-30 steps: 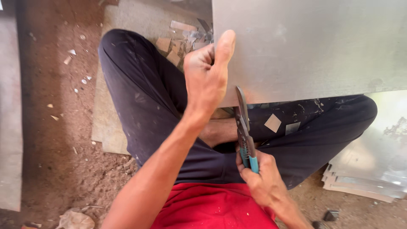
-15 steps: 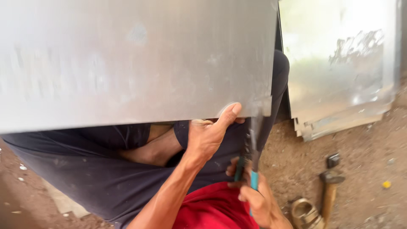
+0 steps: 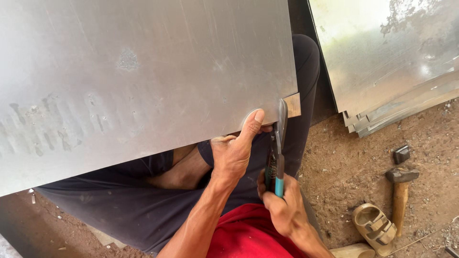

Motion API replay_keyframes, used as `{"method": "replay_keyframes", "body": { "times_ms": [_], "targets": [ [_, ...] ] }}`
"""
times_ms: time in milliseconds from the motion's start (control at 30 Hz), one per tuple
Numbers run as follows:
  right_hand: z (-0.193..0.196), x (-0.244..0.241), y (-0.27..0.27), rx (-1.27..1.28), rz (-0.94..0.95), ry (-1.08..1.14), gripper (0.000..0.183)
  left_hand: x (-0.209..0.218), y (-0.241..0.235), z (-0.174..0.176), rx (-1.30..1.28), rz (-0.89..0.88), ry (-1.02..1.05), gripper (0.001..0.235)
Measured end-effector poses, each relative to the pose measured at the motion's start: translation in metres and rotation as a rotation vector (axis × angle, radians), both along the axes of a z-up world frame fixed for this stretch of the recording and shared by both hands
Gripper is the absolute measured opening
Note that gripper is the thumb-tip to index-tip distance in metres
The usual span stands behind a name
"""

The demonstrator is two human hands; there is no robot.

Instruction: The person uses snips to cut several rectangular metal sheets into smaller pieces while sitting on the ground.

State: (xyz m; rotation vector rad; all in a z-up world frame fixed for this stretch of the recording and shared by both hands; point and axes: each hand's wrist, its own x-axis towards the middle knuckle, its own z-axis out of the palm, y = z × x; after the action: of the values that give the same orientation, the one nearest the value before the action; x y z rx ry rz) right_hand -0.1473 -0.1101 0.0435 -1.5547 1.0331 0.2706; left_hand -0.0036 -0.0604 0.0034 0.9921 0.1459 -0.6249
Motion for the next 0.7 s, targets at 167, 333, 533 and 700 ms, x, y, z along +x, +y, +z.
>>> {"method": "replay_keyframes", "body": {
  "times_ms": [167, 333, 533, 700],
  "targets": [
    [-0.007, -0.010, -0.016, -0.375, 0.234, 0.095, 0.032, 0.005, 0.023, 0.009, 0.009, 0.094, 0.075, 0.023],
    [-0.017, -0.050, -0.043, -0.624, 0.530, 0.199, 0.038, -0.012, 0.021, 0.033, 0.018, 0.476, 0.400, 0.033],
    [-0.019, -0.043, -0.045, -0.732, 0.735, 0.285, 0.064, 0.000, 0.026, 0.051, 0.125, 0.264, 0.106, 0.043],
    [0.018, 0.040, -0.053, -0.425, 0.247, -0.181, 0.061, -0.002, 0.077, 0.044, -0.029, 0.034, 0.053, 0.023]
  ]
}}
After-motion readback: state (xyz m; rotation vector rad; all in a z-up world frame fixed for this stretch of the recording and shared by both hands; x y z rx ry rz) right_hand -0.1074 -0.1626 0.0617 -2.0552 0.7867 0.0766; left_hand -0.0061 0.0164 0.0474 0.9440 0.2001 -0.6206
